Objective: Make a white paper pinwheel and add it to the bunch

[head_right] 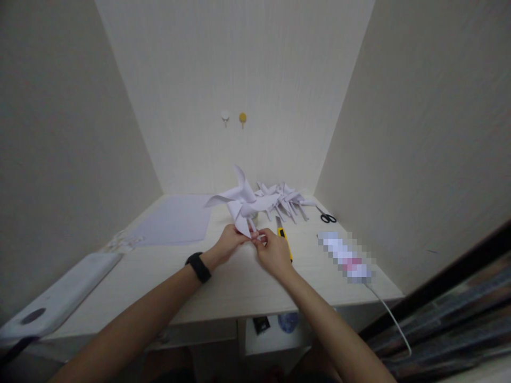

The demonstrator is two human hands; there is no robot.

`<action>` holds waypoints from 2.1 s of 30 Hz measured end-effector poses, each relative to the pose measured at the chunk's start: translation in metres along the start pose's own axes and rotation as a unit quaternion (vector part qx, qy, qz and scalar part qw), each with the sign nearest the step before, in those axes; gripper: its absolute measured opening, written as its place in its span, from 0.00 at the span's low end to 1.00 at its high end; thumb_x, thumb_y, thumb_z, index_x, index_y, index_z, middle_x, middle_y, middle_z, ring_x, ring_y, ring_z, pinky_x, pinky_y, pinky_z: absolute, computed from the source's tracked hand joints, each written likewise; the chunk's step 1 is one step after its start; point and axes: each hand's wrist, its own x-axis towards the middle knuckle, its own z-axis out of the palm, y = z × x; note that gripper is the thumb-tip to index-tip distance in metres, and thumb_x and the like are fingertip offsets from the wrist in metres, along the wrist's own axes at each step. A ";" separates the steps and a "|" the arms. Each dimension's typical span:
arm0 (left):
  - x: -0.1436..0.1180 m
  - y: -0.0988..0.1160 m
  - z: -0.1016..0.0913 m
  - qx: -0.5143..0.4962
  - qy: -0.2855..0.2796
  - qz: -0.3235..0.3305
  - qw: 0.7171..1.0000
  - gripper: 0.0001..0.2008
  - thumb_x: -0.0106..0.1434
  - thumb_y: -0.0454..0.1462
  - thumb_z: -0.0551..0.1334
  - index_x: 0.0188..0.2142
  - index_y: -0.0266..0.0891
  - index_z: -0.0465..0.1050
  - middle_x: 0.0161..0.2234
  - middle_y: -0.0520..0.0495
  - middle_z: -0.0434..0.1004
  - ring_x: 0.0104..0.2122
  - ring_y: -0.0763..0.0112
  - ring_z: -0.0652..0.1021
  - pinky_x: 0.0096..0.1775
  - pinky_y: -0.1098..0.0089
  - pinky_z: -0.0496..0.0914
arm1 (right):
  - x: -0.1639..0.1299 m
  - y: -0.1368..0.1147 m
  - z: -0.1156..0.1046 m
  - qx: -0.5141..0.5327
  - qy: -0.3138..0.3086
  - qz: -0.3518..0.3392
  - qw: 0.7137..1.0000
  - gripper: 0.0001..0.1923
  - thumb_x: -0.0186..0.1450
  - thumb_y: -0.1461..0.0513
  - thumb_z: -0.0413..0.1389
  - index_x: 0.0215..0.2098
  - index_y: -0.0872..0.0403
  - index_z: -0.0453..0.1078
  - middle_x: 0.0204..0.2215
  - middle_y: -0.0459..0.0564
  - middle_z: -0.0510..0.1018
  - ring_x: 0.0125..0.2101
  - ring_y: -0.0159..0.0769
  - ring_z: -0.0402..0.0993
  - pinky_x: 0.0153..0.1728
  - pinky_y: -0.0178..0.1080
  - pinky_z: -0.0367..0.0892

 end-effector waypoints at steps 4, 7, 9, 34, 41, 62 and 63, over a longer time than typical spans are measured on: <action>0.000 -0.002 0.000 0.008 0.000 0.014 1.000 0.15 0.42 0.40 0.76 0.27 0.35 0.80 0.27 0.47 0.80 0.30 0.67 0.77 0.38 0.68 0.70 | -0.005 0.001 0.001 -0.062 0.031 -0.054 0.996 0.09 0.64 0.59 0.55 0.37 0.52 0.76 0.30 0.51 0.82 0.28 0.40 0.76 0.32 0.38 0.65; 0.001 -0.002 0.000 0.024 0.004 0.023 0.999 0.13 0.43 0.40 0.76 0.27 0.35 0.80 0.28 0.46 0.81 0.31 0.66 0.77 0.40 0.67 0.70 | -0.005 0.003 0.004 -0.068 0.039 -0.089 0.993 0.10 0.65 0.61 0.53 0.37 0.54 0.77 0.33 0.53 0.82 0.32 0.41 0.76 0.35 0.39 0.66; 0.000 -0.001 0.000 0.029 0.004 0.023 0.999 0.14 0.46 0.39 0.74 0.32 0.34 0.81 0.30 0.46 0.81 0.31 0.67 0.77 0.39 0.68 0.70 | -0.002 0.006 0.004 -0.070 0.035 -0.083 0.993 0.11 0.65 0.61 0.53 0.37 0.53 0.77 0.32 0.53 0.82 0.33 0.41 0.77 0.36 0.39 0.67; 0.003 -0.023 0.001 0.237 -0.052 0.025 0.970 0.15 0.57 0.37 0.63 0.43 0.32 0.79 0.27 0.47 0.77 0.24 0.73 0.73 0.28 0.73 0.66 | 0.109 0.142 -0.092 -0.326 0.082 0.344 0.877 0.19 0.60 0.63 0.58 0.49 0.62 0.75 0.46 0.69 0.78 0.49 0.55 0.76 0.46 0.49 0.71; 0.005 -0.025 -0.001 0.255 -0.055 0.023 0.965 0.14 0.57 0.37 0.62 0.42 0.34 0.79 0.29 0.47 0.78 0.26 0.72 0.75 0.29 0.73 0.68 | 0.122 0.153 -0.084 -0.311 0.046 0.340 0.886 0.19 0.60 0.59 0.59 0.48 0.60 0.75 0.45 0.66 0.79 0.47 0.52 0.77 0.45 0.46 0.72; 0.002 -0.023 0.001 0.246 -0.046 0.002 0.968 0.14 0.57 0.37 0.63 0.42 0.34 0.79 0.30 0.46 0.79 0.26 0.72 0.75 0.28 0.73 0.68 | 0.137 0.166 -0.082 -0.319 0.036 0.318 0.892 0.22 0.62 0.52 0.61 0.48 0.58 0.75 0.47 0.65 0.79 0.49 0.53 0.76 0.45 0.46 0.71; 0.002 -0.023 0.001 0.245 -0.045 0.003 0.968 0.14 0.57 0.37 0.63 0.42 0.34 0.80 0.30 0.45 0.79 0.26 0.72 0.75 0.28 0.73 0.68 | 0.137 0.166 -0.082 -0.317 0.037 0.318 0.893 0.21 0.62 0.52 0.61 0.47 0.58 0.75 0.47 0.65 0.79 0.49 0.53 0.76 0.45 0.46 0.71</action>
